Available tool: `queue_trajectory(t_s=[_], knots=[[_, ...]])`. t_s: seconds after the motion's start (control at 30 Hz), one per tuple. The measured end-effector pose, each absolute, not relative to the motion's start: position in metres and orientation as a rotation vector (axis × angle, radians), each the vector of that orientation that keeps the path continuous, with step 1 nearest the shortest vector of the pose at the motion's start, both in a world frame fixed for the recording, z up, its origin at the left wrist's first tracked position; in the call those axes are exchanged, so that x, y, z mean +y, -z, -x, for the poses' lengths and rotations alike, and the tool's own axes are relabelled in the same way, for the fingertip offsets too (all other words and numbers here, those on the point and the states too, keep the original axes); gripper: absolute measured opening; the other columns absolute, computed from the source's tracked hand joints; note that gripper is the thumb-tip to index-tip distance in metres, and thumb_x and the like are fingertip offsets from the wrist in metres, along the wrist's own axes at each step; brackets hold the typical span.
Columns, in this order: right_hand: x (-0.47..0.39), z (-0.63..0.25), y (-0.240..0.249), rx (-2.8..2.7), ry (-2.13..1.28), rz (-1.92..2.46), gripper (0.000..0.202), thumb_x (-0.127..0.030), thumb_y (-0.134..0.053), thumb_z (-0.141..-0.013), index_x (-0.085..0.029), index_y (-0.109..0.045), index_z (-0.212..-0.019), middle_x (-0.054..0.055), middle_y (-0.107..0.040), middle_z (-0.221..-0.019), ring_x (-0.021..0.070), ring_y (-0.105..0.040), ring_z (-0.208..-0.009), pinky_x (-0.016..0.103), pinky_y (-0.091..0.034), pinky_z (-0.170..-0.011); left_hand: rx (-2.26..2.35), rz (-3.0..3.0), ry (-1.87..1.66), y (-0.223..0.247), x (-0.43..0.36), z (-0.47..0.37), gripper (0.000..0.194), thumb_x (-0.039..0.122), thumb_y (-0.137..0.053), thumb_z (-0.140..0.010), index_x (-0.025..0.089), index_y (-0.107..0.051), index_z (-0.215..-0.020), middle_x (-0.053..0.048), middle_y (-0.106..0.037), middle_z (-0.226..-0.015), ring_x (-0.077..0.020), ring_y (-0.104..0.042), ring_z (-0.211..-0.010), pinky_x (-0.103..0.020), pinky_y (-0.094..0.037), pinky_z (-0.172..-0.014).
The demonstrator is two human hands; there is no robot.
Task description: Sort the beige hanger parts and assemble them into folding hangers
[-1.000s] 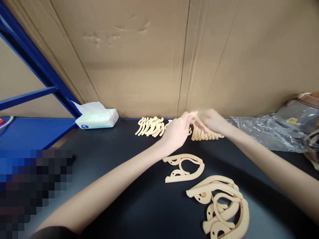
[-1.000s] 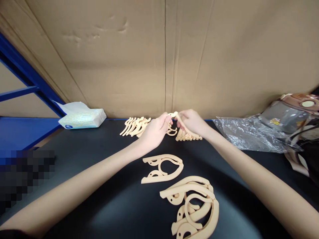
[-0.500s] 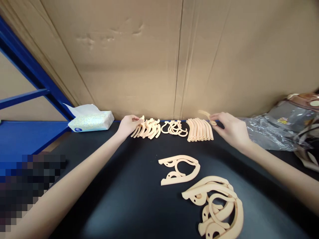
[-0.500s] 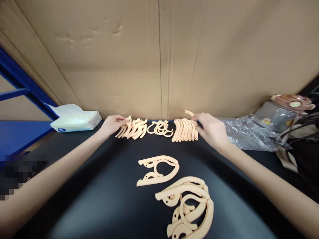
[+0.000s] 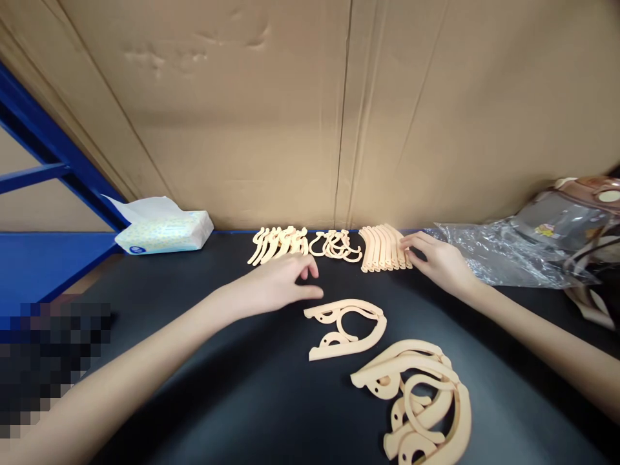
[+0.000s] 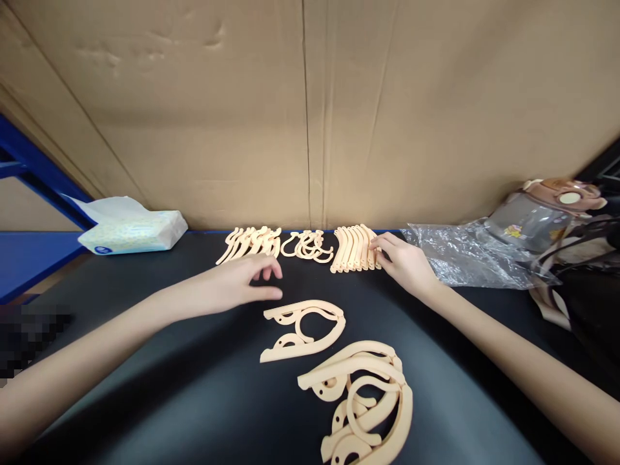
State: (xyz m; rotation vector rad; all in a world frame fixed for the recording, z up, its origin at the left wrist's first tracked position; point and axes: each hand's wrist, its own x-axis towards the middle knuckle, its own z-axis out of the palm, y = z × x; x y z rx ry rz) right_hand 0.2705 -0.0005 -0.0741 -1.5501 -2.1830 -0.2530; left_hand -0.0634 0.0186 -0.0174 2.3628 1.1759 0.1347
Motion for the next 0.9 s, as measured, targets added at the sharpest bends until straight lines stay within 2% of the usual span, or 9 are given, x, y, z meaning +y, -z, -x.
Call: queue_trajectory(t_s=[0.1, 0.2, 0.33, 0.43, 0.57, 0.67, 0.77, 0.9], knots=[[0.001, -0.271, 0.076, -2.173, 0.105, 1.513, 0.024, -0.015, -0.04, -0.086, -0.021, -0.06, -0.099, 0.007, -0.066, -0.102, 0.0207, -0.065, -0.083, 0.035, -0.05, -0.074, 1.114, -2.308, 0.039, 0.015, 0.005, 0.061, 0.043, 0.052, -0.064, -0.074, 0.024, -0.058, -0.105, -0.004, -0.057, -0.105, -0.0215, -0.054, -0.092, -0.028, -0.04, -0.073], [0.001, -0.271, 0.075, -2.14, 0.051, 1.504, 0.026, -0.014, -0.039, -0.086, -0.02, -0.06, -0.101, 0.006, -0.066, -0.096, 0.0189, -0.063, -0.073, 0.034, -0.049, -0.071, 1.092, -2.261, 0.051, 0.019, 0.002, 0.059, 0.042, 0.047, -0.065, -0.075, 0.022, -0.057, -0.108, -0.004, -0.057, -0.108, -0.0213, -0.053, -0.094, -0.027, -0.039, -0.074], [-0.007, -0.261, 0.067, -2.083, 0.085, 1.473, 0.025, -0.017, -0.038, -0.088, -0.018, -0.06, -0.1, 0.008, -0.066, -0.1, 0.021, -0.063, -0.084, 0.036, -0.048, -0.077, 1.04, -2.109, -0.033, 0.031, 0.007, 0.057, 0.028, 0.038, -0.063, -0.076, 0.019, -0.06, -0.097, -0.002, -0.062, -0.089, -0.0182, -0.055, -0.078, -0.026, -0.039, -0.065], [-0.022, -0.236, 0.057, -2.123, 0.014, 1.391, 0.023, -0.024, -0.04, -0.091, -0.019, -0.062, -0.097, 0.007, -0.067, -0.096, 0.0215, -0.062, -0.091, 0.036, -0.047, -0.082, 1.007, -2.025, -0.075, 0.037, 0.012, 0.055, 0.021, 0.035, -0.064, -0.075, 0.017, -0.062, -0.086, -0.001, -0.062, -0.08, -0.0164, -0.055, -0.072, -0.025, -0.037, -0.06], [-0.032, -0.192, 0.048, -2.239, -0.397, 1.323, 0.027, -0.039, -0.048, -0.091, -0.022, -0.064, -0.104, 0.005, -0.068, -0.101, 0.0187, -0.063, -0.088, 0.031, -0.049, -0.075, 1.001, -1.986, -0.247, 0.034, 0.021, 0.045, 0.013, 0.03, -0.062, -0.075, 0.017, -0.061, -0.08, 0.001, -0.059, -0.073, -0.0139, -0.05, -0.067, -0.024, -0.035, -0.059], [-0.024, -0.176, 0.041, -2.112, -0.563, 1.306, 0.027, -0.04, -0.05, -0.091, -0.021, -0.067, -0.099, 0.003, -0.07, -0.091, 0.0162, -0.063, -0.074, 0.027, -0.047, -0.065, 0.982, -1.891, -0.47, 0.023, 0.029, 0.034, 0.013, 0.027, -0.058, -0.078, 0.017, -0.058, -0.087, 0.001, -0.059, -0.076, -0.0125, -0.051, -0.069, -0.023, -0.038, -0.061], [-0.012, -0.176, 0.031, -1.976, -0.498, 1.324, 0.025, -0.04, -0.053, -0.088, -0.02, -0.068, -0.095, 0.002, -0.072, -0.086, 0.0154, -0.062, -0.068, 0.026, -0.046, -0.06, 0.978, -1.754, -0.664, 0.012, 0.036, 0.029, 0.017, 0.029, -0.059, -0.08, 0.015, -0.058, -0.089, -0.002, -0.06, -0.079, -0.0109, -0.054, -0.07, -0.022, -0.042, -0.063], [-0.004, -0.178, 0.019, -2.066, 0.019, 1.438, 0.026, -0.036, -0.045, -0.093, -0.021, -0.062, -0.106, 0.003, -0.07, -0.088, 0.0163, -0.063, -0.07, 0.026, -0.041, -0.058, 0.984, -1.631, -0.809, 0.007, 0.043, 0.024, 0.032, 0.037, -0.055, -0.085, 0.014, -0.048, -0.063, -0.002, -0.053, -0.068, -0.0097, -0.054, -0.063, -0.023, -0.046, -0.062]])
